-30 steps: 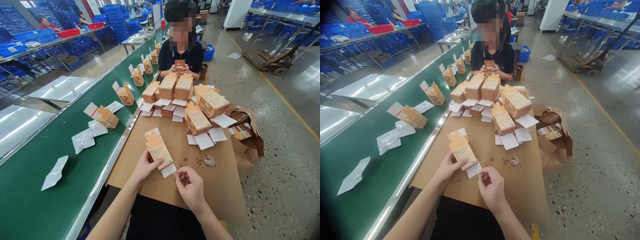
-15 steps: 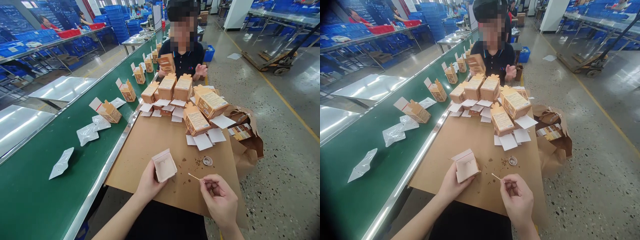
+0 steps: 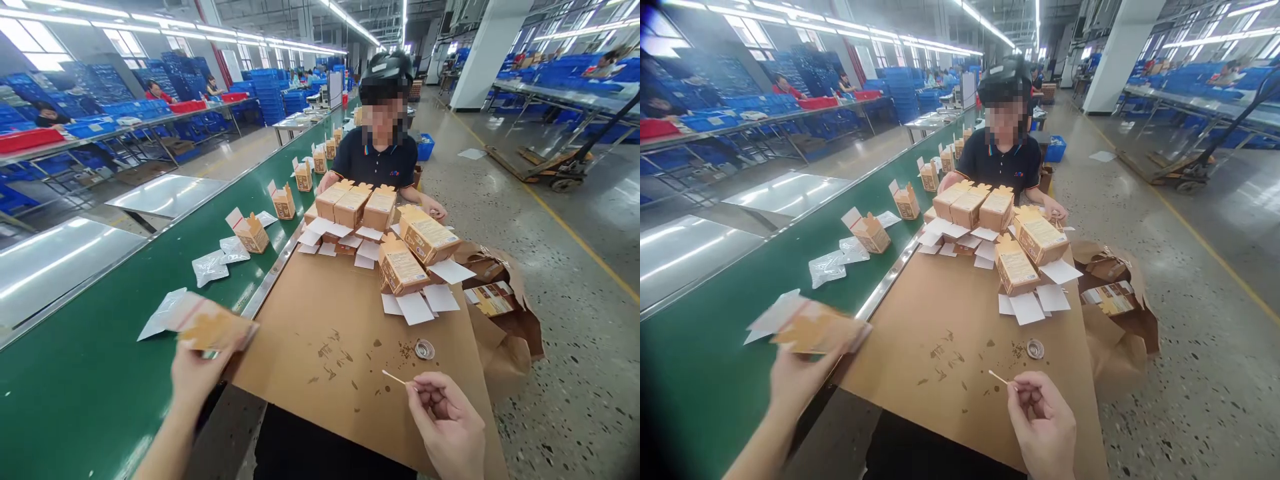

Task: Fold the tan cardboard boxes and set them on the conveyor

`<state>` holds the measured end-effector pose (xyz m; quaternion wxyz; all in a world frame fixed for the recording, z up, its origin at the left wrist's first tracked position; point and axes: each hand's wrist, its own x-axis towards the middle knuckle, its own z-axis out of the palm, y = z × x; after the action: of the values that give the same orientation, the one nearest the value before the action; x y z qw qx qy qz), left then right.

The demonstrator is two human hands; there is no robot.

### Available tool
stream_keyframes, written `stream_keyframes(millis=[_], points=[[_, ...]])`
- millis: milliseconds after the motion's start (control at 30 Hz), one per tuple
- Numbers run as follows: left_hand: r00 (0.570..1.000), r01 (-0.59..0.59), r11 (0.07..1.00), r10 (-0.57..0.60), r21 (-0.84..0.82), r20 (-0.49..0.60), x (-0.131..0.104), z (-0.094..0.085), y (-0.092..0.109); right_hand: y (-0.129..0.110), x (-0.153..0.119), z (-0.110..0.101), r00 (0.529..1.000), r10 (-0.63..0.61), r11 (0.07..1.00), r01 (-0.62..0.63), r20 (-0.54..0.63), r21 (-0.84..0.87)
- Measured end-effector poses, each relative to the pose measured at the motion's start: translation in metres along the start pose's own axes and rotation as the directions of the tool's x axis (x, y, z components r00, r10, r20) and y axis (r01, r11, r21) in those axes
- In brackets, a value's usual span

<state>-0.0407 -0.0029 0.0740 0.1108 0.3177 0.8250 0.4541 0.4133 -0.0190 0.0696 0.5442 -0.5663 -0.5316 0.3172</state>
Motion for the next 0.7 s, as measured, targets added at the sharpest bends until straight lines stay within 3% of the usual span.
stream_keyframes(millis=[67, 133, 200, 533, 700], points=[[0.978, 0.148, 0.985, -0.132, 0.089, -0.162, 0.031, -0.03, -0.02, 0.001, 0.004, -0.003, 1.0, -0.005, 1.0, 0.005, 0.015, 0.0], [0.971, 0.192, 0.972, -0.169, 0.133, -0.168, 0.049, -0.048, -0.033, 0.001, 0.008, -0.003, 1.0, -0.001, 1.0, 0.001, 0.014, 0.0], [0.98, 0.172, 0.975, -0.156, 0.14, -0.122, 0.056, -0.052, -0.038, 0.001, 0.011, -0.003, 1.0, -0.005, 1.0, 0.005, 0.014, 0.001], [0.99, 0.14, 0.99, -0.14, -0.01, -0.036, 0.062, -0.019, -0.008, 0.008, 0.018, -0.001, 0.998, 0.04, 0.999, -0.039, -0.044, 0.027], [0.981, 0.182, 0.981, -0.187, -0.073, -0.058, 0.069, -0.006, -0.003, 0.011, 0.018, -0.017, 0.996, 0.064, 0.998, -0.065, -0.06, -0.002]])
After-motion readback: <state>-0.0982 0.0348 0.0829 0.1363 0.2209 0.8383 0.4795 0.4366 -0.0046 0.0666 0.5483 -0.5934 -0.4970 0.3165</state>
